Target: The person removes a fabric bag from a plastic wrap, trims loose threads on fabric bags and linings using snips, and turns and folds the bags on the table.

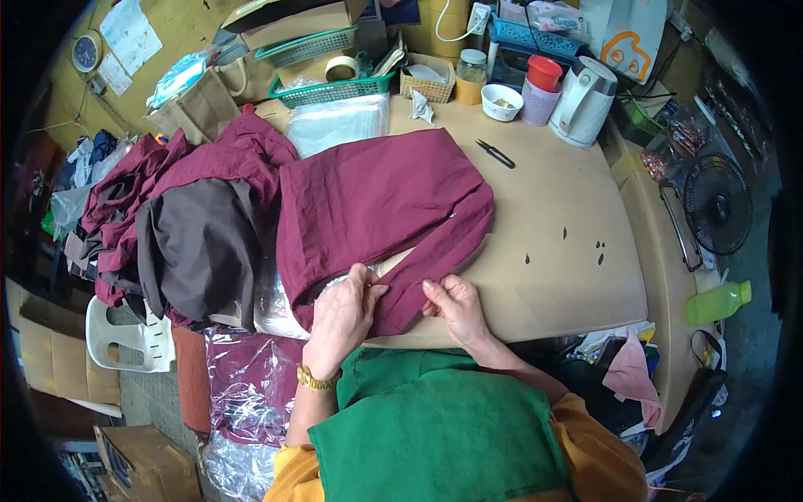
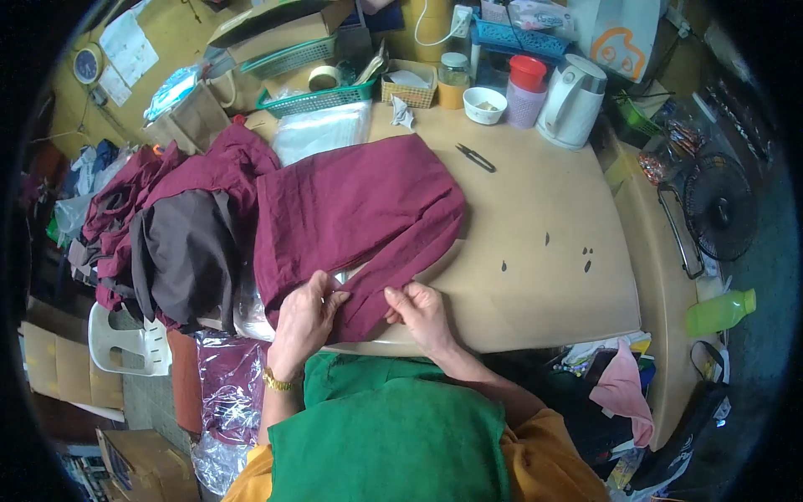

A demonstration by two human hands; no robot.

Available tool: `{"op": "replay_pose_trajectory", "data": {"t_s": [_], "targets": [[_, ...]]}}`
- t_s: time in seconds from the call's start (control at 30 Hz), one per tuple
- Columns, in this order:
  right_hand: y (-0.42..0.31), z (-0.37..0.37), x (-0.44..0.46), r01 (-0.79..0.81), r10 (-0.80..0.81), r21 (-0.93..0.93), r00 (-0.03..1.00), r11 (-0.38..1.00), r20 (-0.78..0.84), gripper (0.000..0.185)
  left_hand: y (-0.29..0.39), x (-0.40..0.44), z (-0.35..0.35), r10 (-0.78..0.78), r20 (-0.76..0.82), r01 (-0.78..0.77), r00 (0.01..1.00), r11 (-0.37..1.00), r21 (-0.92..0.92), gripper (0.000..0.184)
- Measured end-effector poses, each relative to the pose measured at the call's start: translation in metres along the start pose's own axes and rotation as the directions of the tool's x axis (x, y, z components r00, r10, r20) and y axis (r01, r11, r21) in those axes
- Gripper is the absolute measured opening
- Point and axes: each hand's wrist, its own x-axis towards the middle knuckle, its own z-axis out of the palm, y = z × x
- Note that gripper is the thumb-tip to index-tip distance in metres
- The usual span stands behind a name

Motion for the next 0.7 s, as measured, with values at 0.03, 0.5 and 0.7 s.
{"op": "replay_pose_trajectory", "data": {"t_s": [0.03,0.5,0.7], "targets": [[0.000,0.003,-0.001,0.006,-0.006,0.000,1.000,1.000,-0.007,0.021,0.007,0.003,-0.001,0.008,0.003,-0.008,1.000,1.000,-0.001,0.024],[-0.007,0.004,-0.010,-0.073,0.080,0.415,0.997,0.907,0.001,0.034,0.028,0.034,0.037,0.079,-0.151,-0.107,0.985,0.977,-0.185,0.026],[-0.018,-0.018,0.014,0.063,-0.015,0.396,0.992,0.916,-0.124,0.024,0.028,0.026,0.008,0.139,-0.052,-0.144,0.989,0.983,-0.113,0.032]]}}
